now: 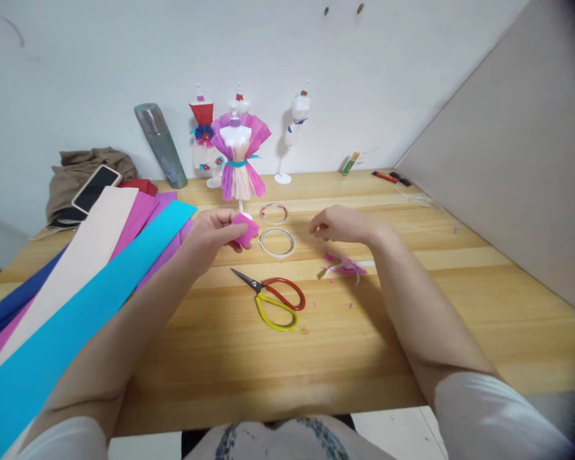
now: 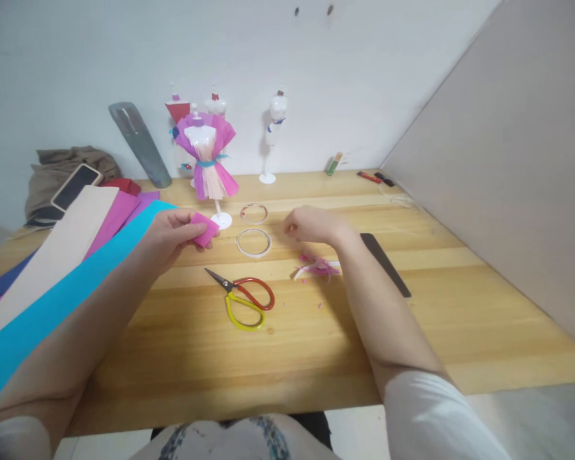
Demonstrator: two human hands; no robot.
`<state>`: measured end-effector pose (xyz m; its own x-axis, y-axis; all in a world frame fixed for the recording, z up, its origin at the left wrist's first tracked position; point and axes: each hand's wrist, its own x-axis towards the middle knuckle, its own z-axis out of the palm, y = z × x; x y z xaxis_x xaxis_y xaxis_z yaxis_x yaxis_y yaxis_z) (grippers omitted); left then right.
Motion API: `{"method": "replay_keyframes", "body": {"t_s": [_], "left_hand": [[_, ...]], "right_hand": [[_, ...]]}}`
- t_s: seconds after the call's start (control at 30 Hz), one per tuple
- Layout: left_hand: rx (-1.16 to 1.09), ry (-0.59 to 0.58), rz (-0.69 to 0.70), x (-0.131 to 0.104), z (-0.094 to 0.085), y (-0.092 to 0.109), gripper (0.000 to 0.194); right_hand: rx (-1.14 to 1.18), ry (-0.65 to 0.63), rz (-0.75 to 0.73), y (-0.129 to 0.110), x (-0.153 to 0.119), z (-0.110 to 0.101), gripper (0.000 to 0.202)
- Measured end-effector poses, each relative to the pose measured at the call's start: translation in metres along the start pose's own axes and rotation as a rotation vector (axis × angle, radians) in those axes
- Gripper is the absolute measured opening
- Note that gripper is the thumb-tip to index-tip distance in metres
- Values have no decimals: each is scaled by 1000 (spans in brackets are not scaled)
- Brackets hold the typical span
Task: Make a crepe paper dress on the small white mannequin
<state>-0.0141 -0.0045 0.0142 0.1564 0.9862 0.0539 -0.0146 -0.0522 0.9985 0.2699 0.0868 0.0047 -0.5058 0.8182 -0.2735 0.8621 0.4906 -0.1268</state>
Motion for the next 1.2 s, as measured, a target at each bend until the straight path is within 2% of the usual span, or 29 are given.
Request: {"method": "replay_keyframes", "body": {"t_s": [0.1,0.2,0.27,0.37,0.43,0.5,0.6,0.63,0.77,0.93,1.1,1.2], "left_hand": [[9,-27,-25,1,1,-4,24],[6,-41,-55,1,3,-7,29],[12,-60,-73,1,6,-7,29],[43,-70,-83,0,10,-7,28],[97,-87,-100,-1,13,-8,26],[169,-122,-107,-3,15,-9,23],[288,-161,-49,-6,17,-12,19],[331,-162,-29,-7,17,-13,17],[422,-118,-46,-8,18,-14,12],[274,-113,-158,-5,17,-9,16],[198,-146,-179,-4,14,-6,20],[173,-158,-178,-4,12,-7,22]], "right_hand": [[100,170,-89,-9,-3,-3,28],[389,411,-353,-26,-9,-2,21],[600,489,-455,-41,-13,1,16],[860,423,-535,-68,-18,9,39],[930,477,-522,-85,-20,15,43],[929,510,-495,-98,-22,20,38],[891,537,-441,-108,-22,25,14],[886,541,-418,-110,-22,25,9],[933,515,-369,-110,-21,26,15],[1156,505,-326,-106,-16,25,18],[1247,531,-294,-103,-13,24,21],[1279,447,-348,-103,-12,24,25]]}}
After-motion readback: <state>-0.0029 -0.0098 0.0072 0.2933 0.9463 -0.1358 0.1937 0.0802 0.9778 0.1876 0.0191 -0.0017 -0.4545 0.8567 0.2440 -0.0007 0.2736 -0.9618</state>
